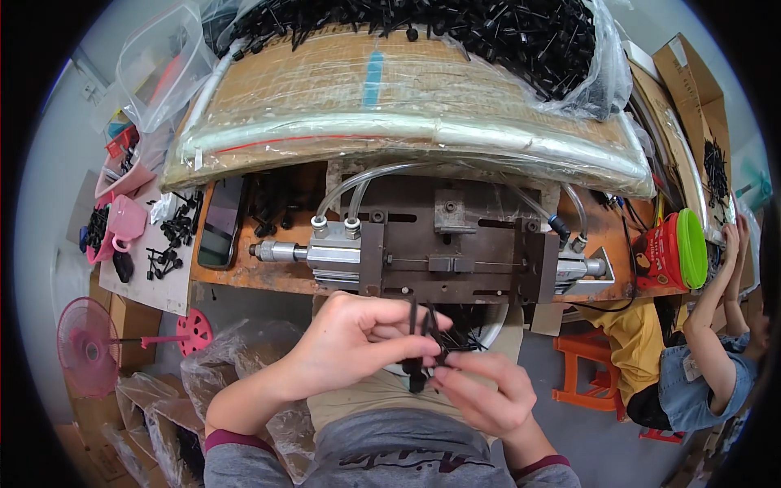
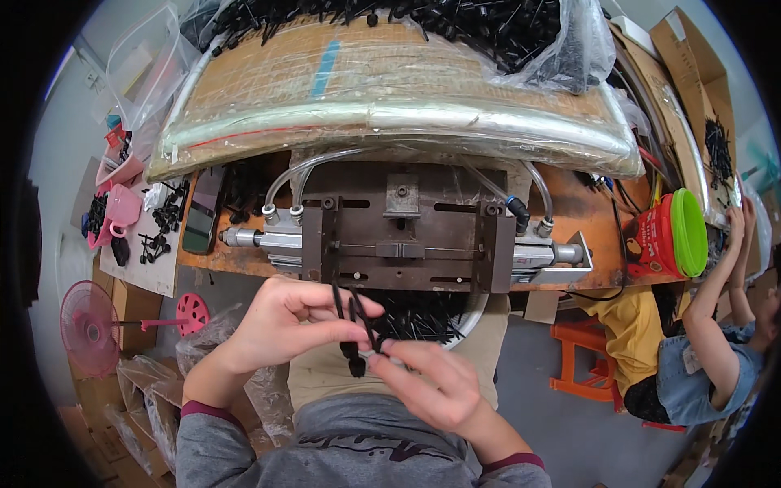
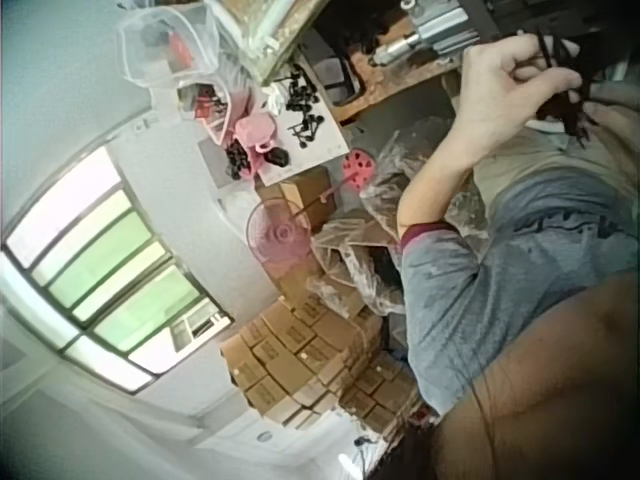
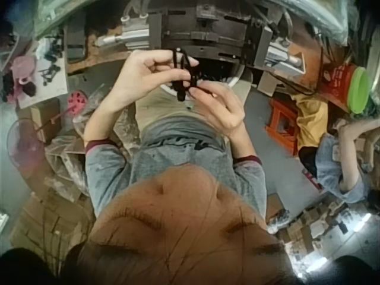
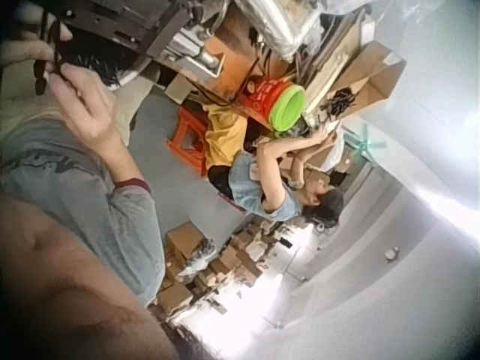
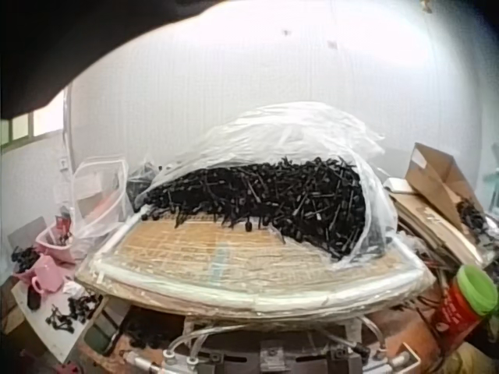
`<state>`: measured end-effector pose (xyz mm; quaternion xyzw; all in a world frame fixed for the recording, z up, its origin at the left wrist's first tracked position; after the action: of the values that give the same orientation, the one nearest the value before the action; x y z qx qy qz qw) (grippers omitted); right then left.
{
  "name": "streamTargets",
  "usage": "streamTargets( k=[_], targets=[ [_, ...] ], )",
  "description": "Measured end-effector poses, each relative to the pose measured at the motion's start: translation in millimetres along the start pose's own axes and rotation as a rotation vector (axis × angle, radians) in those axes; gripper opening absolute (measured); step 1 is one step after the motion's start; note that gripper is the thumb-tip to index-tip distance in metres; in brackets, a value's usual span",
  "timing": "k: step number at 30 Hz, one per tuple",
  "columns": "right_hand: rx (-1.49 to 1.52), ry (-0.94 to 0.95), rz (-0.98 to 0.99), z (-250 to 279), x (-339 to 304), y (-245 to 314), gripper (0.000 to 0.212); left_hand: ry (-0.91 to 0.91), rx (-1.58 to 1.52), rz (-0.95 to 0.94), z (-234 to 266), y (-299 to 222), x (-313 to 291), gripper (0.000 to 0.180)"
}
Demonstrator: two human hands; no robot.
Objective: Assembling black plastic fasteners or clips using a pneumatic press machine.
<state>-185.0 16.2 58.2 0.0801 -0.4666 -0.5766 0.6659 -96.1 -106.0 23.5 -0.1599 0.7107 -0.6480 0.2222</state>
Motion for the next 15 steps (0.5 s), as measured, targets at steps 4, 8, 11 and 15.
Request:
streamTargets(
  k=[4,8,11,15],
  targets=[
    [-0.104,-0.034,-0.117,-6,12,-27,0.029,-0.198,0.131,-0.113,17,-9,-8,0.025],
    [-0.304,0.058,-0.105,-22,20,-38,0.024,-0.252,0.096,-0.164,21,-11,-17,0.027],
    [-0.442,0.080,-0.071,-28,24,-39,0.023,-0.294,0.028,-0.183,25,-8,-22,0.029],
    [-0.532,0.093,-0.049,-30,32,-36,0.025,-0.328,-0.050,-0.184,27,-5,-24,0.031]
  ],
)
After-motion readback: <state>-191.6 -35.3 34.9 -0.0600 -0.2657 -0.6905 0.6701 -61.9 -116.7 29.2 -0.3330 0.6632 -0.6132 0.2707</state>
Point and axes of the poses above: each hand's wrist, its own x-axis towards the middle knuckle, its own z-axis out of the back of the hand, y = z × x, the point moved 9 cm from there along x, towards the middle knuckle, and after that the axes turned 8 degrees about -z, right-handed, at the moved point
